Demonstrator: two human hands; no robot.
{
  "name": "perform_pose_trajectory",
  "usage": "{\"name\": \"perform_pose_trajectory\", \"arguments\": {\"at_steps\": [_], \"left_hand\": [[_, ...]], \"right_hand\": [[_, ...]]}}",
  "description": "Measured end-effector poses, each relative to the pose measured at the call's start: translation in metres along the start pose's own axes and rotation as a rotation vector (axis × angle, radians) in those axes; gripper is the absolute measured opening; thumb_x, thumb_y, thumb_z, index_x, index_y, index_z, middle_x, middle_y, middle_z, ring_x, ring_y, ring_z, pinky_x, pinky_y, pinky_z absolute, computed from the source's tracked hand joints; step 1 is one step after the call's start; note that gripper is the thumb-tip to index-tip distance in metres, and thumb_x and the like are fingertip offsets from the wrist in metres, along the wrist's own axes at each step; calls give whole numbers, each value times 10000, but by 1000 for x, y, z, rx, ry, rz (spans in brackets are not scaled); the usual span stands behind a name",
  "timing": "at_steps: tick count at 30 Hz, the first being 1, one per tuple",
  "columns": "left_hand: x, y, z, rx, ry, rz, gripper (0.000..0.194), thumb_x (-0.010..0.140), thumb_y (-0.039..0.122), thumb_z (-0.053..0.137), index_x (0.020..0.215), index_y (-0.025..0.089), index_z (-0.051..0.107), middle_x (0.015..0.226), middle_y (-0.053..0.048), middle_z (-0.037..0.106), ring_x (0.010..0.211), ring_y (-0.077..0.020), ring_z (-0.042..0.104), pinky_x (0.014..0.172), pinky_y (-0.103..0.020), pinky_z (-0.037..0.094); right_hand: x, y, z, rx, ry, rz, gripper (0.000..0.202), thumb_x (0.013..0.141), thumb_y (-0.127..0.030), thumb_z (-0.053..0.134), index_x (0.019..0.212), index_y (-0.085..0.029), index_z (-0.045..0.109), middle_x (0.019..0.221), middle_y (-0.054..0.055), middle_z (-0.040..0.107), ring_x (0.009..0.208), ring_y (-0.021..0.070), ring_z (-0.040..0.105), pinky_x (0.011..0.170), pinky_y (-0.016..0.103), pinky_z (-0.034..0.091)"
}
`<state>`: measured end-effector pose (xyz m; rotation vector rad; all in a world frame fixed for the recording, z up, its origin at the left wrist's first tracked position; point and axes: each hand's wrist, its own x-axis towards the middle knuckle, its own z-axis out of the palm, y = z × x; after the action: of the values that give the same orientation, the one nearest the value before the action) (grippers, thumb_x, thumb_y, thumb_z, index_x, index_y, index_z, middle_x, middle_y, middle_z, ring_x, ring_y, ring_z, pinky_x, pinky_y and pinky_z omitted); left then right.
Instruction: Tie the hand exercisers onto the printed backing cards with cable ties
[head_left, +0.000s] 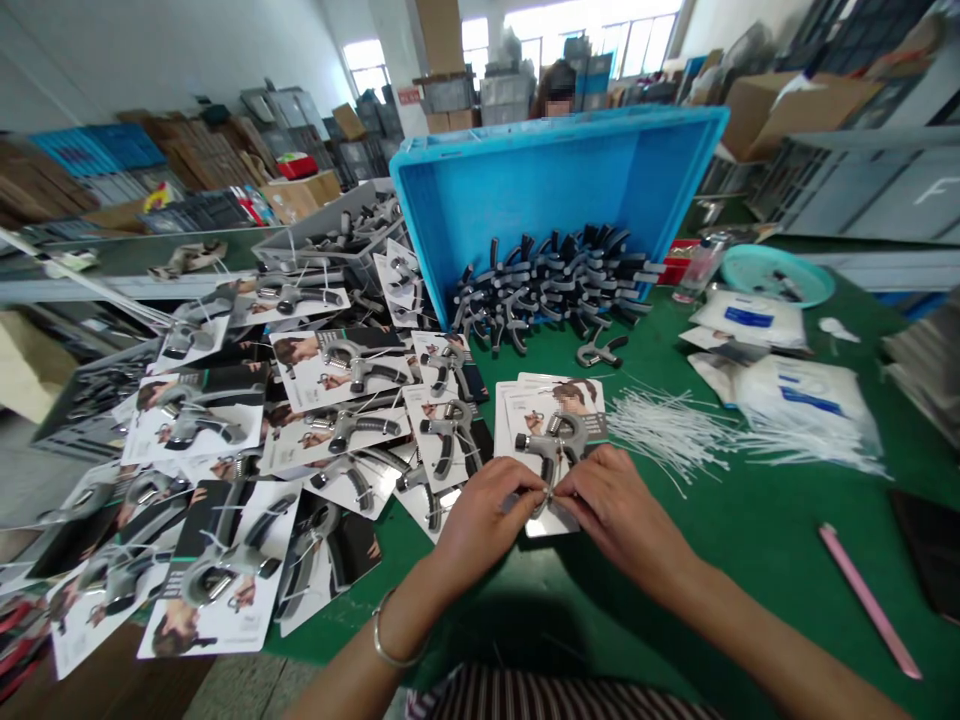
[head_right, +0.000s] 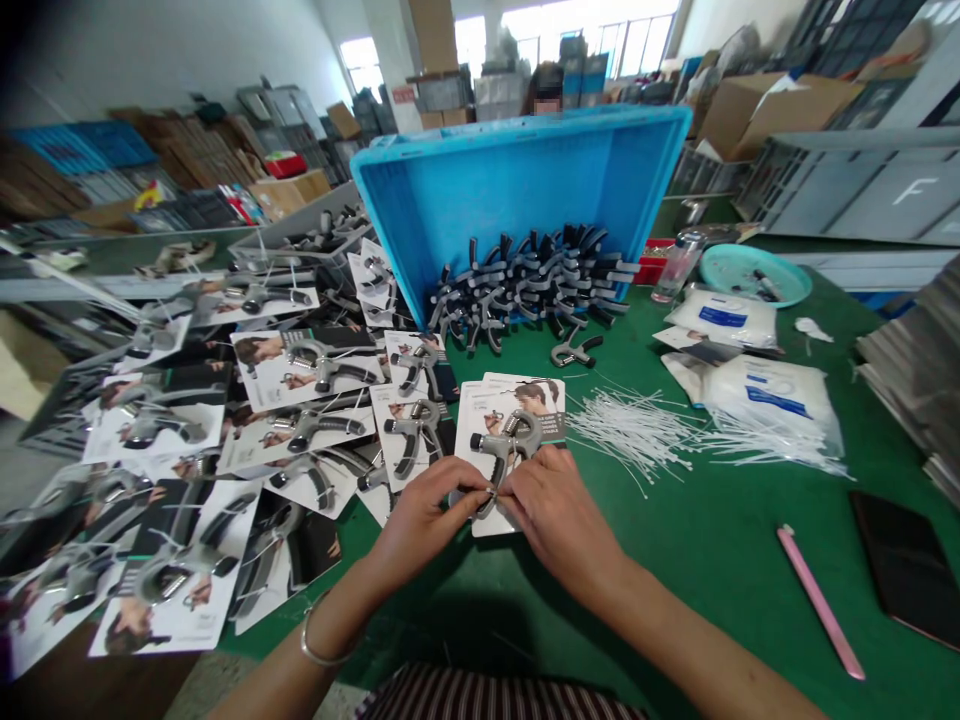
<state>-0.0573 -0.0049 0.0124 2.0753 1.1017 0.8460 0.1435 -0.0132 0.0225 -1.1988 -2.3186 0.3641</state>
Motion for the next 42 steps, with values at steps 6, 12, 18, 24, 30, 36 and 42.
{"name": "perform_pose_trajectory", "arguments": {"at_steps": [6,12,18,24,30,36,42], "left_hand": [[1,7,-9,215,-113,105,167,986,197,484,1044,183,639,987,-45,677,961,-188,575,900,-339,460],[2,18,-11,490,-142,141,229,998,229,426,926,159,632,902,-73,643,876,-224,556,816,-379,477],[6,25,-13,506,-211,139,219,987,188,419,920,155,624,906,-70,631,891,-220,554,829,-369,473],[7,25,-8,482,-138,116,145,911,156,492,806,175,591,826,-52,606,844,-223,542,781,-372,444],[0,25,-11,245,38,64,148,889,118,511,761,191,529,781,-22,574,807,-190,533,771,-344,441],[-17,6,18,198,83,-83,399,833,270,704,1177,182,522,1180,-106,597,1125,-267,533,995,-467,434],[-21,-8,31,284,225,-5,184,916,205,579,1099,195,595,1184,-113,635,1130,-268,566,986,-498,448]], "right_hand": [[-1,5,4,90,24,3,135,964,-247,573,851,-186,615,810,41,665,811,217,503,780,363,352],[1,5,6,125,70,28,97,936,-231,616,849,-189,620,796,39,655,819,222,515,776,362,381],[-1,4,2,116,43,-6,89,951,-251,596,904,-202,653,825,41,685,820,221,534,784,377,379],[-1,-2,-3,49,-1,-9,112,956,-248,569,886,-206,646,869,58,683,867,237,526,806,391,378],[-3,4,2,47,26,29,66,929,-231,594,894,-205,644,991,65,664,944,243,517,862,409,381],[-3,7,11,178,74,49,60,942,-243,593,913,-228,643,954,39,671,934,224,551,887,411,376],[-12,15,16,310,182,92,98,951,-236,564,875,-241,626,1051,48,660,1061,248,542,914,423,414]]}}
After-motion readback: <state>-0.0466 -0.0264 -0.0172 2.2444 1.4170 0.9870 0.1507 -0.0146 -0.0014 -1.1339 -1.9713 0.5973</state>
